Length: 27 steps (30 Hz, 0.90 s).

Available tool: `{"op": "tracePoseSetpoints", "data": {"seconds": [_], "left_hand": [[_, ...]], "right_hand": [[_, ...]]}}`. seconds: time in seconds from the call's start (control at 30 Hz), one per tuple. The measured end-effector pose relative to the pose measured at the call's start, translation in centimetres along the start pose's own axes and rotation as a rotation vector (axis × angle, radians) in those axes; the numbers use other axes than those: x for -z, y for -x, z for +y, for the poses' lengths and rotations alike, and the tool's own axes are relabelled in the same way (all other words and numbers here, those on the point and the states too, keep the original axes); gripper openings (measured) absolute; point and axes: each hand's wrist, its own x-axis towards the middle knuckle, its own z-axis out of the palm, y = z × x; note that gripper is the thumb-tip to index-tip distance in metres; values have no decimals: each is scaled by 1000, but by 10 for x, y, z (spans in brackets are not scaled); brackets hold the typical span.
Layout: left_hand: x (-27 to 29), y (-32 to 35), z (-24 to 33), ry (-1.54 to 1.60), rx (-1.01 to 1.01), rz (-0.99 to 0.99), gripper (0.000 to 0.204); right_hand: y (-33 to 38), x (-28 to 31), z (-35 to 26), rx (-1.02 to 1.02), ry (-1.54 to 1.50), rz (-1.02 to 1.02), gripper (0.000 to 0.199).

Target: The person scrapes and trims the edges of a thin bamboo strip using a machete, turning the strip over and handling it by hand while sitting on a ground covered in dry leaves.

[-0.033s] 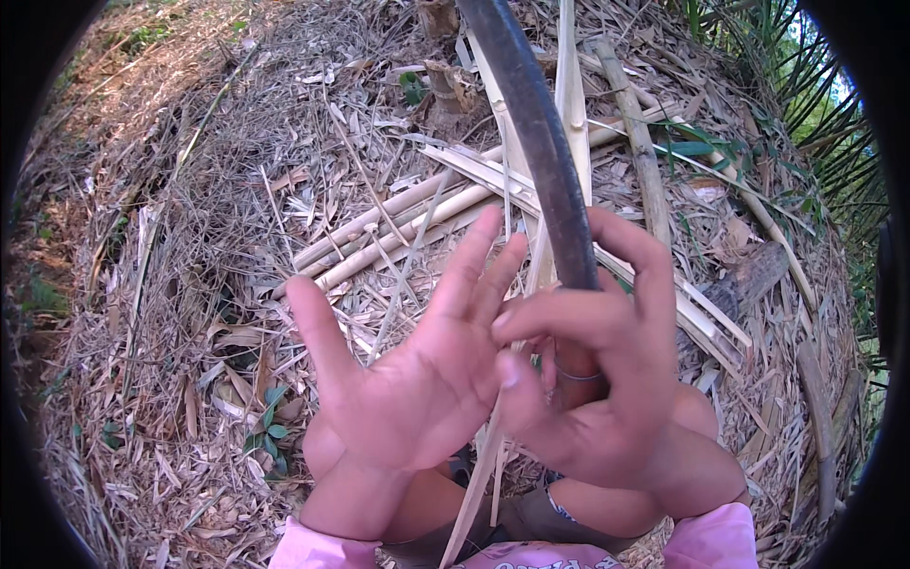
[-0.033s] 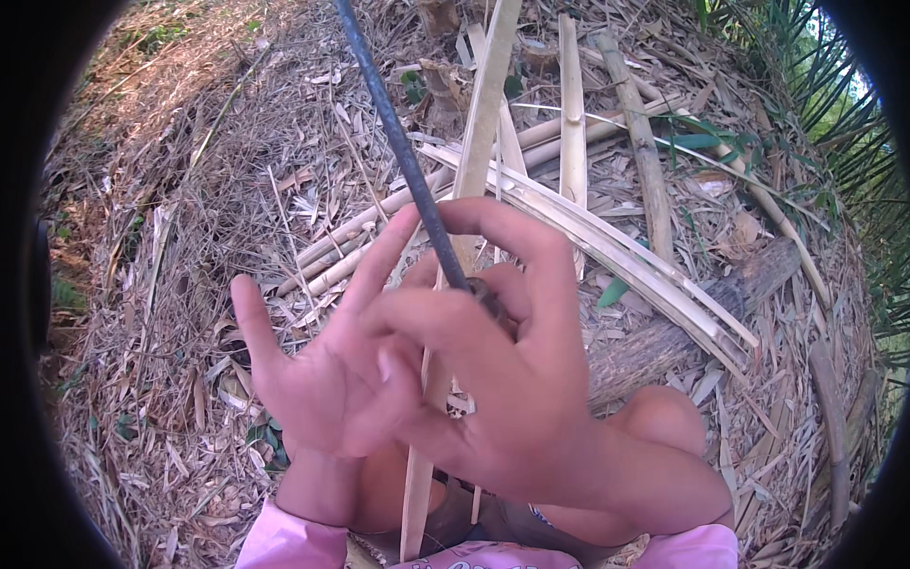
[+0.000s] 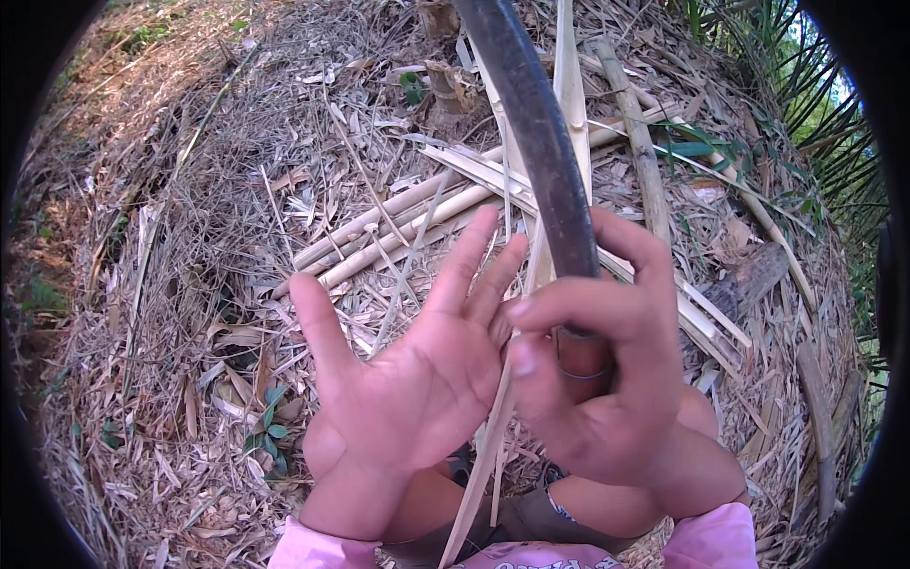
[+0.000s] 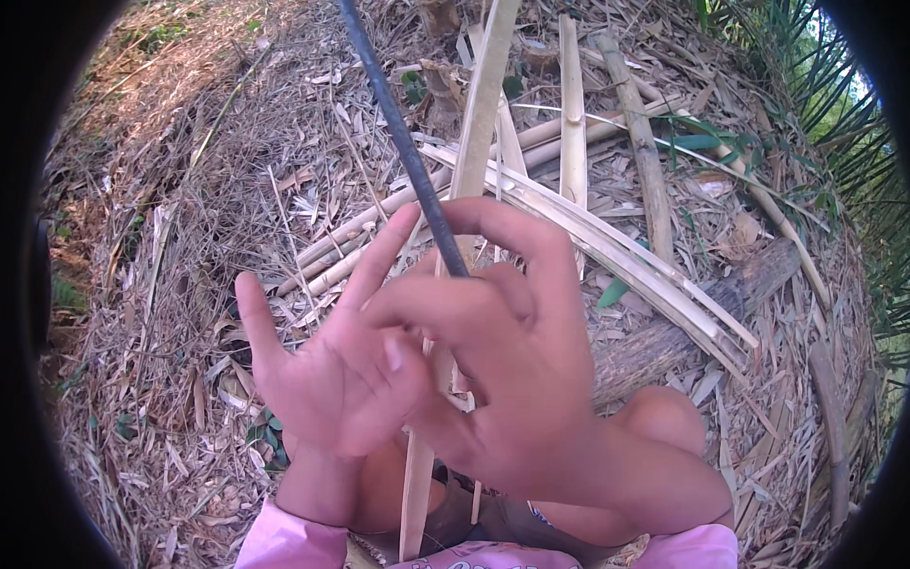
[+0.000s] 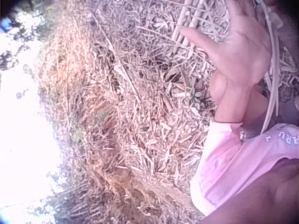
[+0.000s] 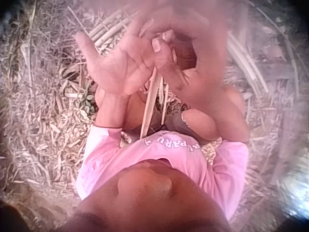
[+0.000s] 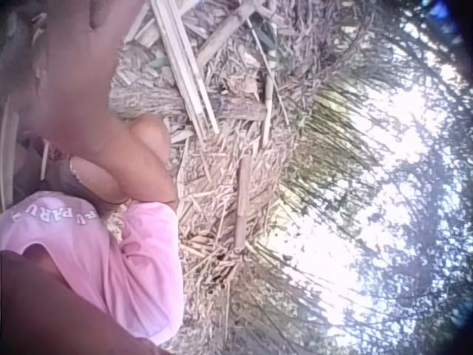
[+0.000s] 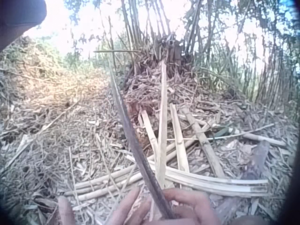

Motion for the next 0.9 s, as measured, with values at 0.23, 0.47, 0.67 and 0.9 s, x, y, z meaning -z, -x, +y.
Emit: {"op": "tracePoseSetpoints", "data": {"seconds": [0.23,0.47,0.67,0.9], "left_hand": [[8,0,15,-103,18,-54,113],[8,2,26,-460,109,-138,111],[-1,8,18,-395,33,-27,115],[1,10,23,-468,82,-88,118]], "right_hand": [[5,6,-41,-568,-646,-36,58],[18,8,-52,-773,-625,-178,52],[20,2,-56,-732,-620,-171,48],[22,3,-52,-653,-577,-211,47]]}}
